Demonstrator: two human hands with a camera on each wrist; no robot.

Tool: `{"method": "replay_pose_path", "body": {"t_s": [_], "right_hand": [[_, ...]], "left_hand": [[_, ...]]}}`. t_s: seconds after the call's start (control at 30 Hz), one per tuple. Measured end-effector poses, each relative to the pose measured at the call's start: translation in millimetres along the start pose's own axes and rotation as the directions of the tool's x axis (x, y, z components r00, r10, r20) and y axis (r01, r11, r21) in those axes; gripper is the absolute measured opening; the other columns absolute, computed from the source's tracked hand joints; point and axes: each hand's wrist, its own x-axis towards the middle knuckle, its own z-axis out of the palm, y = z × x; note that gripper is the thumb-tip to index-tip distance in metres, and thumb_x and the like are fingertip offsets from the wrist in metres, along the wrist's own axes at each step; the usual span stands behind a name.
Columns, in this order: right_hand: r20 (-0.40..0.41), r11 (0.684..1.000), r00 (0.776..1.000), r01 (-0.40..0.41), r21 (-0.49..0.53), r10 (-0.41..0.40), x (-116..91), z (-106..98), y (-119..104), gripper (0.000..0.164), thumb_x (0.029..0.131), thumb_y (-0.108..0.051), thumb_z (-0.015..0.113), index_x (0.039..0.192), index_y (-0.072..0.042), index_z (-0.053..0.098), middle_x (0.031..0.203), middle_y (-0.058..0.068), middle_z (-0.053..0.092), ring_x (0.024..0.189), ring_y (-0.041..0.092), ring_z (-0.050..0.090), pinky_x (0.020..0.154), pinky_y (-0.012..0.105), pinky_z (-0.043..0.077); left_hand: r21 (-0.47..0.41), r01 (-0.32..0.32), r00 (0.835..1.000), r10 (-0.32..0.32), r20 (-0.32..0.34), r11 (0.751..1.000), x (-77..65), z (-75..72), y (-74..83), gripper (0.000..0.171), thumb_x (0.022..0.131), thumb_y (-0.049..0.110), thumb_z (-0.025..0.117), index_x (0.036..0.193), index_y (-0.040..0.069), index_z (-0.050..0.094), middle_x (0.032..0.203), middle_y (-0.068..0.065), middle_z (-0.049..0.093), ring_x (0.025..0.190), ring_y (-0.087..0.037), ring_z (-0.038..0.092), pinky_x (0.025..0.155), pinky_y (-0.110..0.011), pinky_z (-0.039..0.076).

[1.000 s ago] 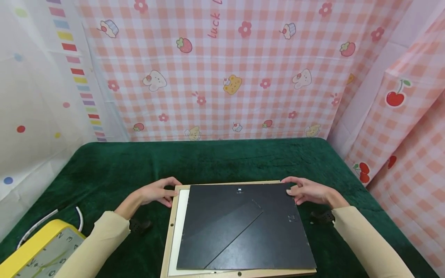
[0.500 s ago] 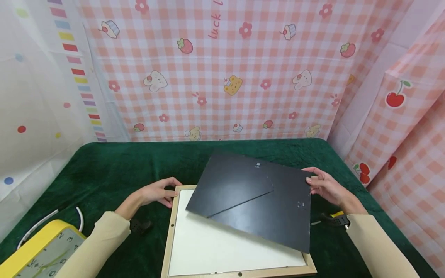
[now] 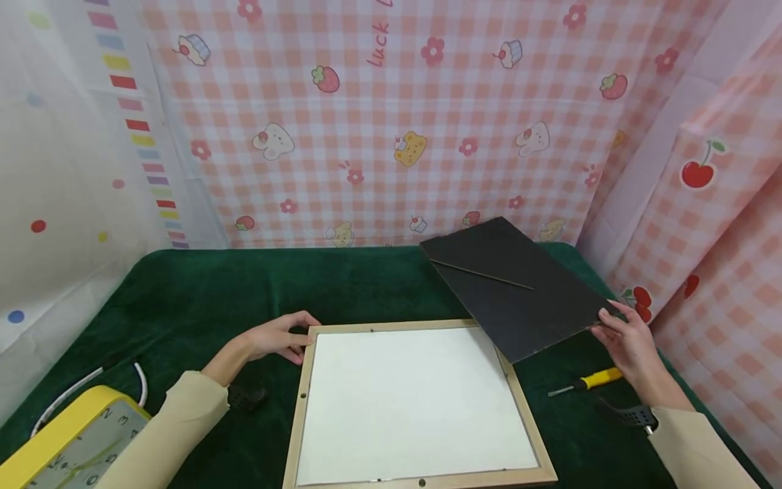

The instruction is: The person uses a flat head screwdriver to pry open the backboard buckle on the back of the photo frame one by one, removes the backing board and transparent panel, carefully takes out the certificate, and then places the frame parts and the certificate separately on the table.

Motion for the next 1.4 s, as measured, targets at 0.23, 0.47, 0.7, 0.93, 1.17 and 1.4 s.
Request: {"method": "replay_pose_path", "body": {"t_s": [0.23,0.47,0.7,0.93,1.17,1.4], "right_hand": [[-0.138,0.999,0.990,0.006,0.049,0.001,-8.4,-13.1,-6.7,0.028,0.085,0.004,0.051,0.107,-0.011,0.041,0.088,0.005,0.054,0.068,0.024,0.062,0.067,0.030,0.050],[-0.277,1.000,0.961,0.007,-0.007,-0.009,-11.4,-19.8,-8.1,0.052,0.083,-0.002,0.058,0.122,-0.020,0.028,0.094,0.000,0.049,0.072,0.020,0.061,0.068,0.027,0.049],[-0.327,0.998,0.943,-0.053,0.035,0.061,-14.3,-33.5,-10.7,0.064,0.082,-0.001,0.060,0.128,-0.027,0.023,0.091,-0.002,0.054,0.074,0.019,0.061,0.071,0.027,0.049],[-0.307,0.982,0.942,-0.167,-0.083,0.135,-7.0,-46.2,-18.0,0.023,0.081,-0.005,0.061,0.099,-0.014,0.049,0.078,0.000,0.060,0.070,0.018,0.063,0.068,0.025,0.049],[-0.440,0.895,0.889,-0.293,-0.336,0.126,-1.9,-53.0,-20.2,0.082,0.071,-0.014,0.073,0.136,-0.014,0.023,0.068,-0.005,0.056,0.063,0.013,0.063,0.064,0.024,0.049],[-0.439,0.691,0.897,-0.351,-0.632,0.054,-3.9,-47.9,-23.6,0.102,0.070,-0.035,0.072,0.134,0.012,0.009,0.074,-0.009,0.051,0.062,0.010,0.062,0.063,0.025,0.050]], "left_hand": [[-0.005,0.001,1.000,-0.001,-0.004,1.000,-1.3,1.5,0.7,0.033,0.091,0.017,0.050,0.116,-0.002,0.040,0.112,-0.018,0.040,0.070,-0.024,0.056,0.066,-0.038,0.050],[-0.006,0.003,1.000,-0.003,-0.006,1.000,-2.1,2.2,0.3,0.033,0.091,0.017,0.050,0.116,-0.002,0.040,0.112,-0.018,0.040,0.070,-0.024,0.056,0.067,-0.038,0.050],[-0.007,0.002,1.000,-0.002,-0.004,1.000,-1.9,1.7,-0.2,0.034,0.091,0.018,0.051,0.116,-0.002,0.041,0.112,-0.018,0.041,0.070,-0.024,0.056,0.067,-0.038,0.050],[0.002,0.001,1.000,-0.001,-0.007,1.000,-2.1,1.2,0.7,0.034,0.091,0.018,0.051,0.116,-0.002,0.041,0.112,-0.018,0.041,0.070,-0.024,0.056,0.067,-0.038,0.050],[0.010,-0.003,1.000,0.003,-0.008,1.000,-2.4,1.1,1.0,0.034,0.090,0.019,0.051,0.116,-0.001,0.041,0.112,-0.017,0.041,0.070,-0.024,0.056,0.067,-0.038,0.050],[0.008,-0.006,1.000,0.006,-0.007,1.000,-0.9,-0.2,0.6,0.035,0.090,0.020,0.052,0.116,-0.001,0.041,0.112,-0.018,0.041,0.070,-0.025,0.056,0.067,-0.038,0.050]]}}
